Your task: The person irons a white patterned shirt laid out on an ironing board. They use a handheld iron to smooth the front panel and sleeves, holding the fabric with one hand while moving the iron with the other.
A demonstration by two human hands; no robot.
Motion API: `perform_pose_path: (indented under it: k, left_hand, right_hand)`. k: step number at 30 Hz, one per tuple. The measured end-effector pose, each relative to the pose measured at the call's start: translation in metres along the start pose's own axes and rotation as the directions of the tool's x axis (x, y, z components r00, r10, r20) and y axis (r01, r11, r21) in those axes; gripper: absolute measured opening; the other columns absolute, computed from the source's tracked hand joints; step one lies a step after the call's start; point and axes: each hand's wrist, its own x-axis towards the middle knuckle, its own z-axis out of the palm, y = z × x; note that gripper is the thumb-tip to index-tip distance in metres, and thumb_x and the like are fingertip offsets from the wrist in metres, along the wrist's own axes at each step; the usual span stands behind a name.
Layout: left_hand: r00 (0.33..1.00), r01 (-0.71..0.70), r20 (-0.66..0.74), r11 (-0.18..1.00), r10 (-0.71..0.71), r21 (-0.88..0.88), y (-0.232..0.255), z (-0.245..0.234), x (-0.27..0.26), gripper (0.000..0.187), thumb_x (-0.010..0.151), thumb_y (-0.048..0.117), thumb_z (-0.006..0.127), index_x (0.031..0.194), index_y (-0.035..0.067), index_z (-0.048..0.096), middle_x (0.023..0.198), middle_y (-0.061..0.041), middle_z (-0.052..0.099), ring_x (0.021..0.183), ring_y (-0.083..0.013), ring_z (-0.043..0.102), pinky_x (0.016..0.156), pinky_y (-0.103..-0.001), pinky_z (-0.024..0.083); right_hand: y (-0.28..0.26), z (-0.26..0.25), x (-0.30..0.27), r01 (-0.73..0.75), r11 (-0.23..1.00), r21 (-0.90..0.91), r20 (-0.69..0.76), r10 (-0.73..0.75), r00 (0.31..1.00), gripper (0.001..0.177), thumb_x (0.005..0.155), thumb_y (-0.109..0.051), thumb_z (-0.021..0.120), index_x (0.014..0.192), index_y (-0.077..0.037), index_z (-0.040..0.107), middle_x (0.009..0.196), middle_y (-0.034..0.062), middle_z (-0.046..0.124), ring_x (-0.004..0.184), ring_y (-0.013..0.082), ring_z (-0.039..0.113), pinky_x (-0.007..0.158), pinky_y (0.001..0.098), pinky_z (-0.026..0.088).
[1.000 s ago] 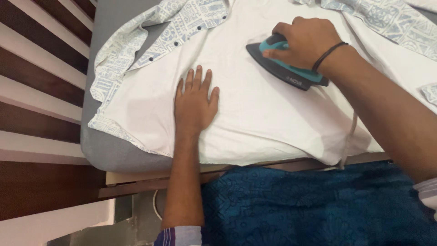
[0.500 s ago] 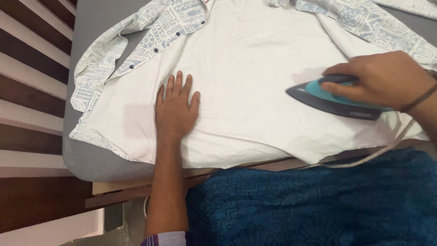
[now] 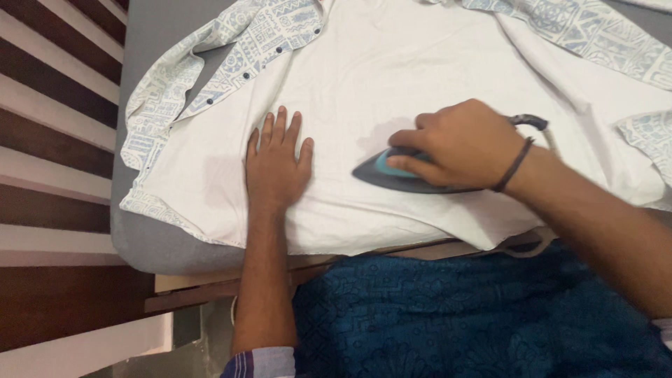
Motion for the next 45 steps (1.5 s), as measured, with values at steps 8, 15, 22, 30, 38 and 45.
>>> perform_pose_path:
  k: [8,15,22,30,38,45]
  left_hand:
    - [1.000,0.021,0.022,1.000,-0.020,-0.014,0.004,-0.005,0.001,0.055,0.103,0.040,0.050,0.151,0.012,0.053,0.162,-0.015,0.043,0.150,-0.0331,0.037,0.122,-0.050,0.024]
    - [1.000,0.018,0.025,1.000,-0.017,-0.011,0.001,-0.003,0.000,0.056,0.103,0.040,0.050,0.152,0.012,0.053,0.162,-0.015,0.042,0.150,-0.0336,0.036,0.122,-0.050,0.023]
    - [1.000,0.002,0.000,1.000,-0.002,-0.008,-0.001,0.002,-0.001,0.055,0.104,0.040,0.050,0.151,0.011,0.054,0.162,-0.016,0.043,0.150,-0.0345,0.036,0.122,-0.051,0.024]
    - [1.000,0.005,-0.002,1.000,-0.006,-0.030,-0.001,0.000,0.000,0.055,0.103,0.039,0.052,0.150,0.011,0.054,0.161,-0.017,0.043,0.149,-0.0351,0.037,0.121,-0.052,0.024]
    - [1.000,0.003,-0.016,1.000,-0.004,-0.025,0.000,0.001,0.000,0.055,0.103,0.038,0.053,0.150,0.010,0.055,0.160,-0.017,0.044,0.149,-0.0344,0.038,0.122,-0.051,0.025]
    - [1.000,-0.012,-0.020,1.000,0.012,-0.002,-0.003,0.005,0.000,0.055,0.103,0.038,0.052,0.151,0.010,0.054,0.161,-0.017,0.043,0.149,-0.0349,0.037,0.121,-0.053,0.024]
  right_hand:
    - [0.022,-0.009,-0.034,-0.077,0.996,-0.051,0.005,0.077,0.997,0.048,0.093,-0.058,0.049,0.114,-0.026,0.079,0.070,0.0092,0.073,0.054,0.0278,0.069,0.051,0.0417,0.055]
    - [0.080,-0.004,-0.097,-0.276,0.907,-0.319,0.130,0.330,0.935,0.046,0.095,-0.065,0.046,0.119,-0.038,0.077,0.076,-0.0046,0.075,0.057,0.0136,0.071,0.053,0.0285,0.056]
    - [0.061,-0.004,-0.077,-0.199,0.940,-0.279,0.214,0.262,0.941,0.050,0.094,-0.064,0.046,0.123,-0.038,0.076,0.073,-0.0045,0.074,0.053,0.0137,0.070,0.054,0.0297,0.057]
    - [-0.022,-0.004,-0.019,0.118,0.992,0.036,0.000,-0.118,0.993,0.046,0.094,-0.055,0.052,0.109,-0.021,0.079,0.063,0.0074,0.068,0.047,0.0252,0.066,0.047,0.0404,0.055]
    - [0.010,-0.010,-0.049,0.051,0.997,-0.057,0.068,-0.047,0.997,0.047,0.090,-0.059,0.057,0.113,-0.026,0.080,0.064,0.0066,0.068,0.042,0.0221,0.066,0.043,0.0367,0.053]
    - [0.053,-0.012,-0.091,-0.187,0.921,-0.341,0.130,0.243,0.961,0.048,0.090,-0.063,0.051,0.113,-0.032,0.079,0.064,-0.0024,0.071,0.051,0.0156,0.068,0.052,0.0307,0.054]
